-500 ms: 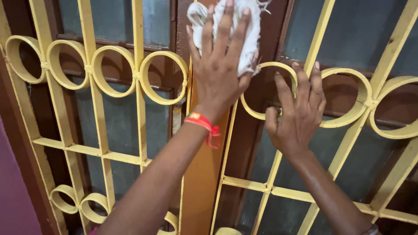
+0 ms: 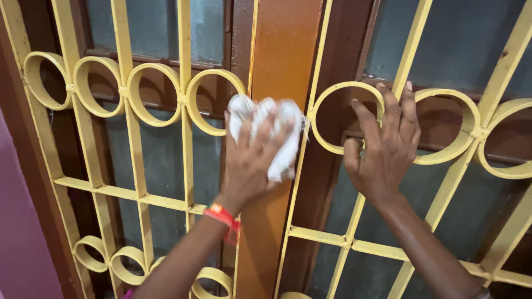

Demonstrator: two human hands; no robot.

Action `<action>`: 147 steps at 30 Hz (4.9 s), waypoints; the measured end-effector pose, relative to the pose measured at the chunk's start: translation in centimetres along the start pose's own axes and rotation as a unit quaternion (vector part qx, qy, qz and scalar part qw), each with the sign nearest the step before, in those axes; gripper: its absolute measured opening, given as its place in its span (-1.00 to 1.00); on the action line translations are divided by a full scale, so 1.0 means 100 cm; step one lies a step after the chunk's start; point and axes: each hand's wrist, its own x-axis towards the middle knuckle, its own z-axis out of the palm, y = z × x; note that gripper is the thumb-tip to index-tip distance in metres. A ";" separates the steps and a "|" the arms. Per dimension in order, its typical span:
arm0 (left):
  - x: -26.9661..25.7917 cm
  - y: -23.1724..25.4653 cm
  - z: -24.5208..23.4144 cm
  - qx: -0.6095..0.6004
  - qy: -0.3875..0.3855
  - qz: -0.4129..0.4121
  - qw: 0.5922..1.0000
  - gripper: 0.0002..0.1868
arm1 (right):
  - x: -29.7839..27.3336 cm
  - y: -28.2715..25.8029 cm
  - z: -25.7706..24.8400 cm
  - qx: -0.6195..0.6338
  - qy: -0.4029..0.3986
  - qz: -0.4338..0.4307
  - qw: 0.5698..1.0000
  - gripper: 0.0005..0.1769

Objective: The person wipes a yellow metal security gate with a white cloth. They hold the gate with one hand while scrubbing the vertical bars and circular patterns with the other hand, moving systematically across the surface.

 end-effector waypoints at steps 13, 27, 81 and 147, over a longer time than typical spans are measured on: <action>0.005 0.030 0.003 -0.012 -0.015 -0.002 1.000 -0.15 | 0.000 0.000 0.000 -0.003 0.009 -0.003 1.000 -0.42; 0.086 -0.025 0.014 0.040 0.046 -0.025 0.998 -0.11 | 0.002 -0.002 -0.002 -0.004 0.005 0.008 1.000 -0.34; 0.073 -0.027 0.006 -0.097 0.053 0.011 0.994 -0.13 | 0.008 -0.037 0.002 -0.013 0.020 0.080 0.996 -0.13; 0.011 -0.011 0.004 -0.123 -0.049 0.088 0.987 0.01 | 0.004 -0.038 0.003 -0.013 0.032 0.072 0.997 -0.13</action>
